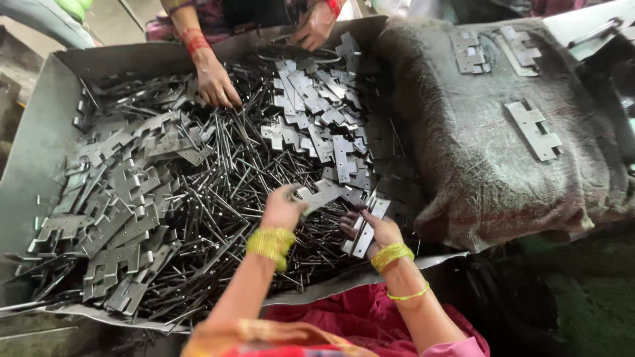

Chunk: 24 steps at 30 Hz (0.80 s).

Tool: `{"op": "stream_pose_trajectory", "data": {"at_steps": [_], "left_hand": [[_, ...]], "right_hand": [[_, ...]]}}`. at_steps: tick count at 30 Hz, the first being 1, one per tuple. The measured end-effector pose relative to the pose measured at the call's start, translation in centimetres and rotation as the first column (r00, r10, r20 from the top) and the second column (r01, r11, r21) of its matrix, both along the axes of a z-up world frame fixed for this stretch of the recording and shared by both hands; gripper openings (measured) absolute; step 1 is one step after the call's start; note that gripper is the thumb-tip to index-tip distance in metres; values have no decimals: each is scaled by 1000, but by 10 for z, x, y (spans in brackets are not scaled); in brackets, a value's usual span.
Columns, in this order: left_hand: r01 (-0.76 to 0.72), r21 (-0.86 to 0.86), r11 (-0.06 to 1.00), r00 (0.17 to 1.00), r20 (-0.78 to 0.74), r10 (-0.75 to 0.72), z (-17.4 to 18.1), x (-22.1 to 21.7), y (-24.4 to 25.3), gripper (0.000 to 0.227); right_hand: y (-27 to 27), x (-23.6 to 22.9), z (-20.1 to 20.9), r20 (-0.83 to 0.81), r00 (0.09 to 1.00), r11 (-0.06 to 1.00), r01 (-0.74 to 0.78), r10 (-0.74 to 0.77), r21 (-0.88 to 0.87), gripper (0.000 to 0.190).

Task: The person sorts metal hinge-like parts from a large bin, picking them up by hand and placing them onto a cloth-covered surface. The hands repeatedly reach into the bin, select parts, and move them to the side.

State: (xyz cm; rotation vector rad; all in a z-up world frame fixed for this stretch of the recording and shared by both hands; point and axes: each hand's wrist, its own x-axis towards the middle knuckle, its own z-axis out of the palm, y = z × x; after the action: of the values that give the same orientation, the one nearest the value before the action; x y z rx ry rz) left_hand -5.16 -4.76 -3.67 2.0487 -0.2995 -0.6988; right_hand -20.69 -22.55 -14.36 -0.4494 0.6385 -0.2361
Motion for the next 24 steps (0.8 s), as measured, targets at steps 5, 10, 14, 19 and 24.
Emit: {"op": "stream_pose_trajectory", "data": {"at_steps": [5, 10, 14, 19, 24], "left_hand": [[-50, -307, 950, 999, -17, 48, -8, -95, -3, 54], [-89, -168, 982, 861, 482, 161, -33, -128, -2, 42], [-251, -282, 926, 754, 543, 370, -41, -112, 12, 43], [-167, -550, 818, 984, -148, 101, -5, -104, 69, 21], [189, 7, 982, 793, 589, -157, 49, -88, 162, 18]], "right_hand": [[25, 2, 31, 60, 997, 999, 42, -44, 29, 44], [37, 6, 40, 16, 997, 976, 75, -74, -207, 29], [58, 18, 40, -13, 997, 924, 70, -81, -375, 24], [97, 28, 99, 115, 981, 806, -61, 159, -589, 24], [119, 27, 176, 111, 876, -545, 387, 470, -744, 48]]}}
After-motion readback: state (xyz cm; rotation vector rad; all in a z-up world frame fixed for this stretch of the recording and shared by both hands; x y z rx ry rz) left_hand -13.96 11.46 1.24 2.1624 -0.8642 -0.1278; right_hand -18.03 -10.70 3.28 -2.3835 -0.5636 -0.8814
